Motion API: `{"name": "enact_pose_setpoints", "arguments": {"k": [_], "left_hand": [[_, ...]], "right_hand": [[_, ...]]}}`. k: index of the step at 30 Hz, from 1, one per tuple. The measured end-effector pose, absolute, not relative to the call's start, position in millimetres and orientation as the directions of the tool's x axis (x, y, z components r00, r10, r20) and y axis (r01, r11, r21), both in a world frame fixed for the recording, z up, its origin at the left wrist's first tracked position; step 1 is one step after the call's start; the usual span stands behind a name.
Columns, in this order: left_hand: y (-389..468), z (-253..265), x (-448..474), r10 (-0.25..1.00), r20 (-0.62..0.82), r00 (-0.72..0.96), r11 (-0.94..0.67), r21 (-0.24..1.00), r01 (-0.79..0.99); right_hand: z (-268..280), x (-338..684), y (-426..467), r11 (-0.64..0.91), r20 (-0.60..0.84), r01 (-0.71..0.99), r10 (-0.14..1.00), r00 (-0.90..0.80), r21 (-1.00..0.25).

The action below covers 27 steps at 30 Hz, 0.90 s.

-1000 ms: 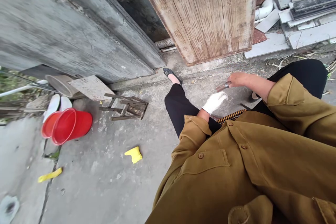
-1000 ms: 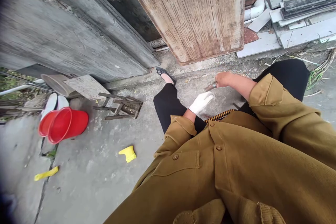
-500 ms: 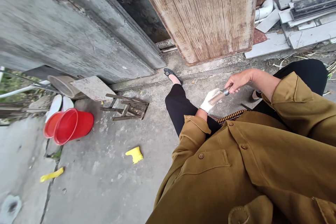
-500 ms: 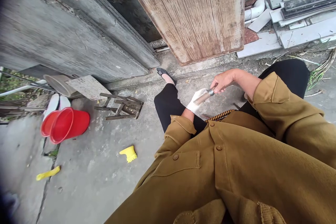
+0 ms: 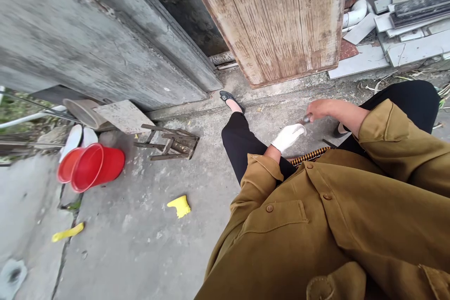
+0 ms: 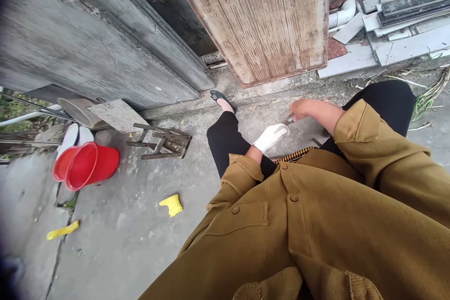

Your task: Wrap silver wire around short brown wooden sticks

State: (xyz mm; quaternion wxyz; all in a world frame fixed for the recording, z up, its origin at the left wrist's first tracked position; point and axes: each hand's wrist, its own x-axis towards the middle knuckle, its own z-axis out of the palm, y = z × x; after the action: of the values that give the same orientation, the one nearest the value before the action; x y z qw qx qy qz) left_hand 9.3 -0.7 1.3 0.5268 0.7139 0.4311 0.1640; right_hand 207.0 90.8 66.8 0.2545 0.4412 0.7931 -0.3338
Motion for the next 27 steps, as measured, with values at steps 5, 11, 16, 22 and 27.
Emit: {"name": "enact_pose_setpoints", "arguments": {"k": [5,11,16,22,27], "left_hand": [[3,7,6,0.830,-0.219,0.513,-0.038,0.895,0.445],[-4,38,-4,0.863,-0.270,0.426,0.070,0.900,0.430],[-7,37,6,0.848,-0.288,0.446,0.090,0.906,0.414],[-5,19,19,0.830,-0.252,0.497,0.011,0.900,0.436],[0,10,8,0.826,-0.197,0.528,-0.087,0.881,0.464]], "right_hand": [[64,210,86,0.264,-0.784,0.761,0.029,-0.620,-0.592],[86,227,99,0.092,-0.557,0.594,0.256,-0.790,-0.800],[92,230,101,-0.022,-0.426,0.537,0.636,-0.643,-0.843],[77,206,92,0.239,-0.551,0.875,0.699,-0.456,-0.421],[66,200,83,0.386,-0.800,0.858,0.361,-0.479,-0.339]]}}
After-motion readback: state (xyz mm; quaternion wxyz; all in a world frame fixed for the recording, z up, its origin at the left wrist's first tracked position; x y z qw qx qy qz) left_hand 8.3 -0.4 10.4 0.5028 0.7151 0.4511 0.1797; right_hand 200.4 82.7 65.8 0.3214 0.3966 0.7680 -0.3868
